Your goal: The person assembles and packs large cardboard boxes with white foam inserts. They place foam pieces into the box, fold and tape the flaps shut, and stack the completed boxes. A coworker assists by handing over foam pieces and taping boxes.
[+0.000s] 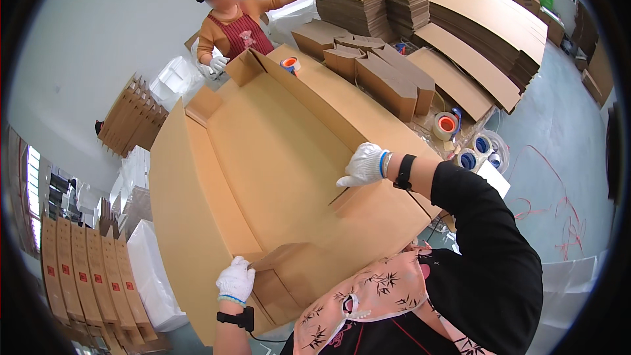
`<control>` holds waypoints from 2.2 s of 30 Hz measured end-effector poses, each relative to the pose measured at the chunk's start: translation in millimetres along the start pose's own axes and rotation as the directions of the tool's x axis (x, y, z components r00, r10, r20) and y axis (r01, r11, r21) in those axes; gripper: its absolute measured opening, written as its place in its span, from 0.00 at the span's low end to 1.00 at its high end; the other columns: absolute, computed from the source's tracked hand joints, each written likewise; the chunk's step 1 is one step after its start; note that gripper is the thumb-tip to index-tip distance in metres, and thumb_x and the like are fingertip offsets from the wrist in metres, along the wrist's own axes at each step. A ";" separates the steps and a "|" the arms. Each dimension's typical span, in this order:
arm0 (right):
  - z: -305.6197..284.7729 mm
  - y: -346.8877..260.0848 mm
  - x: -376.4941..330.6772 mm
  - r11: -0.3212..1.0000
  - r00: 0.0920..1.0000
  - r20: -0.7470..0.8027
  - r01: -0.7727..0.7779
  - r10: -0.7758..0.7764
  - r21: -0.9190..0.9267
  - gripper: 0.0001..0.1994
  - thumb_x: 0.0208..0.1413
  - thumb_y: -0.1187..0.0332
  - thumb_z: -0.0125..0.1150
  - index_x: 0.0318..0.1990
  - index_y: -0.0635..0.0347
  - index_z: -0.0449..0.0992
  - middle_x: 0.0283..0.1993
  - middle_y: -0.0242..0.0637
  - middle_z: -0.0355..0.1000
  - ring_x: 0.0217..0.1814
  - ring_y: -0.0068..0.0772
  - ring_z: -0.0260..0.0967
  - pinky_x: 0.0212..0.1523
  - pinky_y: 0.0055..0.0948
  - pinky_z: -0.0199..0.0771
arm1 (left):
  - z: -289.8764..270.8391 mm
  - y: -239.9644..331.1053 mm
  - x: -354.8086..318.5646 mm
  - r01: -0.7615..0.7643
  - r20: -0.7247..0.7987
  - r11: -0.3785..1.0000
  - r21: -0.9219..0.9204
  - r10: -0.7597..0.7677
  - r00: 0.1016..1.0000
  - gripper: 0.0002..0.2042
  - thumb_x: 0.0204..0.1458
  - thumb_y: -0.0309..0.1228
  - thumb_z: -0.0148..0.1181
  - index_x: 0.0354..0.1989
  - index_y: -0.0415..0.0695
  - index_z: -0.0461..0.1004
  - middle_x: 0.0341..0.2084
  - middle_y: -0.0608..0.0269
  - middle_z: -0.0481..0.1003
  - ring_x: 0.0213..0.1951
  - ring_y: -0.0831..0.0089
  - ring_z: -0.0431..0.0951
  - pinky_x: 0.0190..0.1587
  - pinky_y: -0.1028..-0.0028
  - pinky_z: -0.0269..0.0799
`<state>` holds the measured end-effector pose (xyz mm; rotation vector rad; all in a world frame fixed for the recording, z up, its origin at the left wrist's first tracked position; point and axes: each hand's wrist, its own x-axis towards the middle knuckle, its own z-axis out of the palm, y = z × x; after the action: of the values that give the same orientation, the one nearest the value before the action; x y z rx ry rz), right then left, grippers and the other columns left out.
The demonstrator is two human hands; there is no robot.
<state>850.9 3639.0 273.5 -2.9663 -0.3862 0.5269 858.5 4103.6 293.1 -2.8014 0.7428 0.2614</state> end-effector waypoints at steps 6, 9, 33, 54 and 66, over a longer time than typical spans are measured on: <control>15.8 39.0 -35.7 0.885 0.627 -0.742 0.454 -0.237 0.100 0.20 0.58 0.50 0.55 0.48 0.55 0.76 0.37 0.46 0.77 0.45 0.49 0.73 0.50 0.45 0.72 | 6.6 25.8 -1.7 0.164 0.045 0.977 0.135 -0.172 0.984 0.21 0.48 0.43 0.63 0.46 0.44 0.72 0.56 0.57 0.67 0.38 0.56 0.80 0.40 0.58 0.76; 12.4 95.5 -80.5 0.951 0.476 -0.879 0.285 -0.034 0.118 0.18 0.54 0.58 0.61 0.48 0.57 0.76 0.42 0.46 0.76 0.45 0.50 0.72 0.54 0.43 0.70 | 7.9 34.1 -9.3 0.234 0.074 0.956 0.179 -0.250 0.965 0.24 0.47 0.44 0.64 0.49 0.43 0.70 0.60 0.54 0.63 0.39 0.54 0.80 0.41 0.58 0.76; 192.1 468.5 -268.1 -0.337 -0.378 0.032 -0.778 0.925 0.530 0.29 0.53 0.46 0.62 0.57 0.53 0.70 0.58 0.51 0.67 0.59 0.53 0.69 0.55 0.48 0.73 | 3.7 54.0 -3.3 0.495 0.133 0.842 0.215 -0.527 0.839 0.29 0.46 0.37 0.65 0.56 0.41 0.65 0.65 0.37 0.56 0.53 0.48 0.75 0.52 0.61 0.72; 128.5 390.9 -173.5 0.439 0.436 -0.052 -0.888 0.898 0.139 0.28 0.47 0.57 0.62 0.56 0.59 0.69 0.48 0.53 0.74 0.50 0.51 0.74 0.49 0.42 0.76 | 7.4 65.6 -1.4 0.542 0.044 0.809 0.228 -0.565 0.824 0.28 0.48 0.39 0.65 0.54 0.42 0.63 0.64 0.43 0.57 0.42 0.48 0.80 0.42 0.59 0.78; 27.4 318.7 -231.8 0.433 0.117 -0.621 -0.815 0.775 0.386 0.16 0.56 0.64 0.52 0.52 0.51 0.75 0.43 0.51 0.76 0.47 0.48 0.76 0.48 0.41 0.74 | -5.3 36.2 -1.3 0.429 0.062 0.893 -0.135 -0.424 0.903 0.13 0.47 0.33 0.64 0.40 0.41 0.75 0.67 0.42 0.56 0.47 0.48 0.76 0.48 0.58 0.74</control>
<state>704.0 3272.3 276.7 -2.7695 1.4081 -0.7484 839.6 4072.1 292.1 -2.9938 0.0867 0.2858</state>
